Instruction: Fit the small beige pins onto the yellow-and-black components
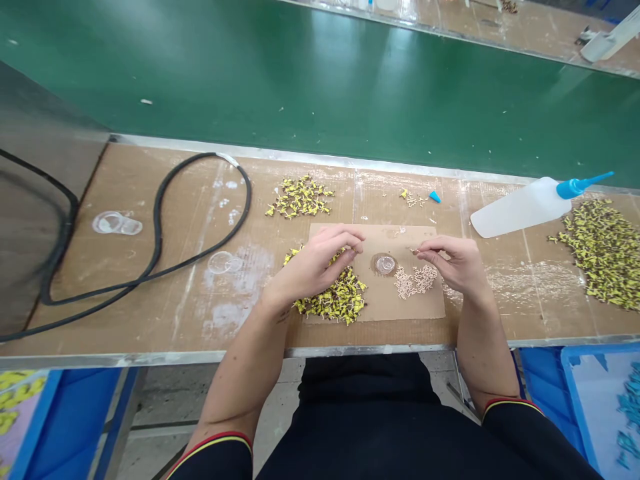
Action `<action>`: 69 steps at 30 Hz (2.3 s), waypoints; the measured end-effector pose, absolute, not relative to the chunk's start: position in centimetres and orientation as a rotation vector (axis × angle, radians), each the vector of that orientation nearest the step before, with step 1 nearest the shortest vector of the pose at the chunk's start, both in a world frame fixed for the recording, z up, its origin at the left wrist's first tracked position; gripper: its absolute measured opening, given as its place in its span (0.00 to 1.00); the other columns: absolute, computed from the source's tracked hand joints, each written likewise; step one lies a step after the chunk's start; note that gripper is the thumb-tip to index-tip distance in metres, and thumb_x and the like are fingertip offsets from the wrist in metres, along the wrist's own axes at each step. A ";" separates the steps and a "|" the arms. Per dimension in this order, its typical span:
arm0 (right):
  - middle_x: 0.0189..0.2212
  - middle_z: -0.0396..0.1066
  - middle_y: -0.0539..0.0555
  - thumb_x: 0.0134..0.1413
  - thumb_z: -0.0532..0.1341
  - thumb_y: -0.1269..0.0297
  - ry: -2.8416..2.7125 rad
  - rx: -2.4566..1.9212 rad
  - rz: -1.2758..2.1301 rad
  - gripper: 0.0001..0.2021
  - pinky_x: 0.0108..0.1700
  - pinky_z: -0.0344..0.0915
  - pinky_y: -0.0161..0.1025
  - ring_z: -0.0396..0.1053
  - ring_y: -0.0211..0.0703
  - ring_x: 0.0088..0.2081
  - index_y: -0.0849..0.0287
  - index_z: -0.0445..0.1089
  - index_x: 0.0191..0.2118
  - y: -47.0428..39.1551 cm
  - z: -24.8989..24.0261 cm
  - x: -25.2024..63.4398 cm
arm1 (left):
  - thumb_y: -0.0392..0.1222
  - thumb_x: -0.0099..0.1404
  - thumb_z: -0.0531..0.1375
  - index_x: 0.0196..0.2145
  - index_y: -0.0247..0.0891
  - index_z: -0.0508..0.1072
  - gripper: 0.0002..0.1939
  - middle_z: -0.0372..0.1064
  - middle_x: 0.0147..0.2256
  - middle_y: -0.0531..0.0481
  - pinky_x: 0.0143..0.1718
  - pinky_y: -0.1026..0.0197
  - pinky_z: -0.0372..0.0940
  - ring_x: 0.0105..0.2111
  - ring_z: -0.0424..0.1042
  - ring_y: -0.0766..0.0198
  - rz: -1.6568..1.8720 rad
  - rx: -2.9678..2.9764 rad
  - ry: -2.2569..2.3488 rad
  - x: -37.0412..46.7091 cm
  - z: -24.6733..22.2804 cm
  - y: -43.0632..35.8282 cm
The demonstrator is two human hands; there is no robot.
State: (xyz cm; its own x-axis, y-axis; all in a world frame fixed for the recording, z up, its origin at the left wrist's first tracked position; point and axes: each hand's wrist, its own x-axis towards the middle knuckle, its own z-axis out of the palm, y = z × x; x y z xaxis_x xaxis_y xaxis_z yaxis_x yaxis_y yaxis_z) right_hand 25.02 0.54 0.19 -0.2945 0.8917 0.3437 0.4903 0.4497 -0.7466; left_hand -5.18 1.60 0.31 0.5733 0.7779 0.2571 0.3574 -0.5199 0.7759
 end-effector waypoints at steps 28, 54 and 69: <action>0.31 0.76 0.52 0.59 0.69 0.66 -1.868 -0.758 0.709 0.06 0.29 0.74 0.36 0.75 0.39 0.30 0.48 0.82 0.40 -1.9 0.7 20.2 | 0.40 0.71 0.55 0.35 0.37 0.73 0.09 0.65 0.25 0.56 0.26 0.66 0.54 0.23 0.57 0.71 0.889 1.685 0.701 0.0 0.7 -1.5; 0.31 0.81 0.51 0.56 0.70 0.72 -1.693 -0.794 0.882 0.09 0.33 0.76 0.40 0.79 0.43 0.32 0.50 0.81 0.40 -2.0 0.2 20.9 | 0.51 0.70 0.56 0.44 0.43 0.62 0.11 0.60 0.25 0.56 0.31 0.59 0.62 0.26 0.65 0.65 1.054 0.710 0.672 0.0 0.1 -0.6; 0.29 0.81 0.50 0.57 0.71 0.64 -1.582 -0.920 0.967 0.10 0.35 0.80 0.38 0.80 0.41 0.31 0.53 0.75 0.44 -2.6 0.0 19.9 | 0.38 0.72 0.59 0.41 0.39 0.72 0.03 0.72 0.28 0.55 0.27 0.66 0.59 0.23 0.64 0.72 1.188 1.901 0.770 0.3 -0.6 -1.9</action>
State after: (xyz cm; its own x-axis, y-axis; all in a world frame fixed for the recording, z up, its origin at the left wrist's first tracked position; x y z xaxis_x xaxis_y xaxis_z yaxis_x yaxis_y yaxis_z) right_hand 19.91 -2.65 0.00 -0.1860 0.9125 0.3644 0.0920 0.3854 -0.9181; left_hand 0.30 -1.95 -0.61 0.3877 0.7969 0.4633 0.0979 -0.5354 0.8389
